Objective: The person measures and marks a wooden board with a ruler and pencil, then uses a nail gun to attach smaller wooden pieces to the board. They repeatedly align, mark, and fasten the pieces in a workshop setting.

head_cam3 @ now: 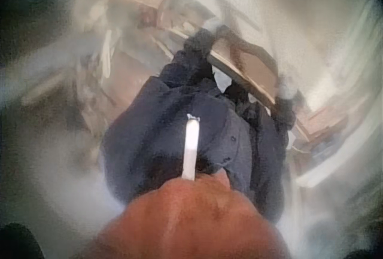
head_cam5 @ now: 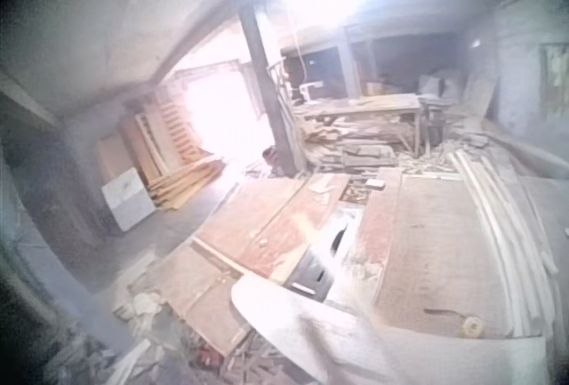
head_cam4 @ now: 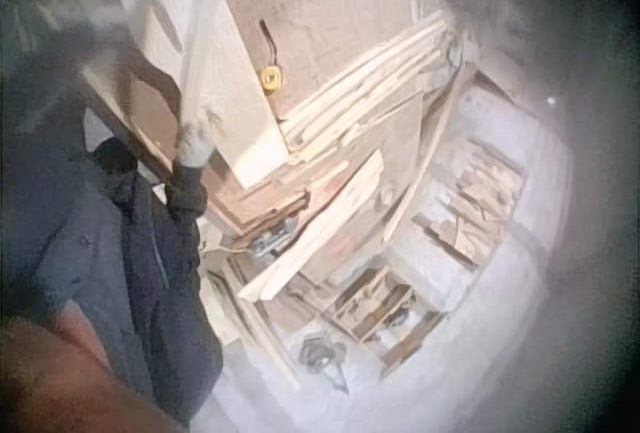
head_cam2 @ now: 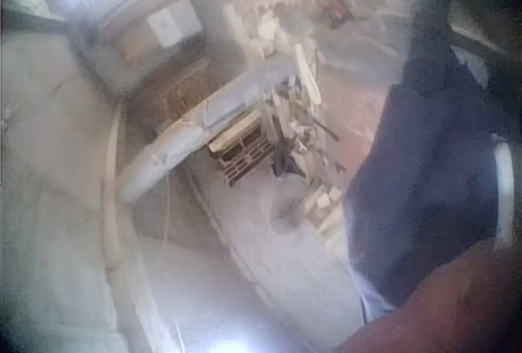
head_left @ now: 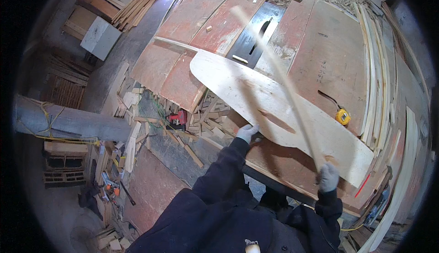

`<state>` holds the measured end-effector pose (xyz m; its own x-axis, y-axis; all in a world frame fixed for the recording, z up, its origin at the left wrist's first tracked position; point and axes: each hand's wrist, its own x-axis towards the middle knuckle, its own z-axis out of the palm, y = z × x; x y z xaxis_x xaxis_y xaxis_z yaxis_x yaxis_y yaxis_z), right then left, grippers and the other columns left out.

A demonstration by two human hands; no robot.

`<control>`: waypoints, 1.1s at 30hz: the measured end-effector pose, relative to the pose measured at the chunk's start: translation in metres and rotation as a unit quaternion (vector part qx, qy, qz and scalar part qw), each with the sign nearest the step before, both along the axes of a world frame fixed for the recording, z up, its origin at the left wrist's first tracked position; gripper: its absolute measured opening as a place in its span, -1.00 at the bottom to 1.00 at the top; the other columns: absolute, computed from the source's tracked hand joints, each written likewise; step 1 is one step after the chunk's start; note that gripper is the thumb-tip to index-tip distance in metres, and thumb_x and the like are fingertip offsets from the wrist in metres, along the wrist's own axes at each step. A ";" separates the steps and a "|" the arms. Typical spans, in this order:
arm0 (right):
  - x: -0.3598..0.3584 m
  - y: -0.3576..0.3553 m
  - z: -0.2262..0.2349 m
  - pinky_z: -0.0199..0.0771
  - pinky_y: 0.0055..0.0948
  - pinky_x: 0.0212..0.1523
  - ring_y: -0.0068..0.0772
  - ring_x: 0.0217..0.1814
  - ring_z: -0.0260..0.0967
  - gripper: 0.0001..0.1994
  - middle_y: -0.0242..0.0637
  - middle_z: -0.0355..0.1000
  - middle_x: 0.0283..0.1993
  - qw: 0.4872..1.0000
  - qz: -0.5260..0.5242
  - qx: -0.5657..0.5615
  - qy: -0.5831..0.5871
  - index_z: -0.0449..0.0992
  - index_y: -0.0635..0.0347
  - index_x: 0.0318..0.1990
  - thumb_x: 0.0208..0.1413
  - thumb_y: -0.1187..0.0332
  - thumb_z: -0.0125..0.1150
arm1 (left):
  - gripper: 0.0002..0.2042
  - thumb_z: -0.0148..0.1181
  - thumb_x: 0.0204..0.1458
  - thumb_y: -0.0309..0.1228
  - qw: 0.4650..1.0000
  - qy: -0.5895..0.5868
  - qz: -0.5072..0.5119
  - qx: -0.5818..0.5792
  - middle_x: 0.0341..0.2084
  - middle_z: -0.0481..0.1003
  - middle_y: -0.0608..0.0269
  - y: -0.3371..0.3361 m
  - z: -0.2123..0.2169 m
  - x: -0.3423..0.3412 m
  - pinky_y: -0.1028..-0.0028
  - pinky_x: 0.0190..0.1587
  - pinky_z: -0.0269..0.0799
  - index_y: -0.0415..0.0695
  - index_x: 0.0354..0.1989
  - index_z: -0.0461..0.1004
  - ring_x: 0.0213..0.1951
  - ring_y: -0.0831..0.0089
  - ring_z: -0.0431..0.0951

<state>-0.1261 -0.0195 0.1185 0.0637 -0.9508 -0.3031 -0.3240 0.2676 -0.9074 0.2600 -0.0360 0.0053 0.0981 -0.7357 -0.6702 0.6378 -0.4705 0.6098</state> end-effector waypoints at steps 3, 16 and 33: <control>0.107 0.000 0.013 0.33 -0.55 -0.48 -0.63 -0.50 0.33 -0.82 -0.48 0.36 -0.61 0.988 0.009 0.135 -0.073 0.55 0.28 -0.39 0.17 0.37 0.12 | -0.57 0.15 0.25 -0.16 0.998 -0.005 0.026 0.062 -0.11 0.55 0.11 0.008 -0.011 0.016 0.21 -0.25 0.58 -0.19 0.15 0.37 -0.21 0.18 0.61; 0.267 0.005 -0.043 0.45 -0.18 -0.23 -0.11 -0.26 0.46 -0.76 -0.22 0.46 -0.31 0.892 0.172 -0.255 0.332 0.48 0.06 -0.21 0.17 0.11 0.17 | -0.66 0.26 0.12 0.04 0.992 0.047 0.073 0.092 -0.42 0.35 0.35 0.002 0.020 0.185 0.00 0.01 0.38 0.06 -0.18 0.44 -0.24 0.24 0.40; 0.182 0.048 -0.076 0.56 -0.42 -0.28 -0.33 -0.23 0.47 -0.68 -0.07 0.44 -0.03 0.895 -0.244 0.212 -0.306 0.37 0.34 0.14 0.28 0.40 0.05 | -0.76 0.24 0.17 -0.25 0.995 0.040 0.083 0.036 -0.12 0.56 0.21 -0.025 -0.008 0.183 0.03 0.06 0.39 -0.03 -0.04 0.53 -0.07 0.15 0.50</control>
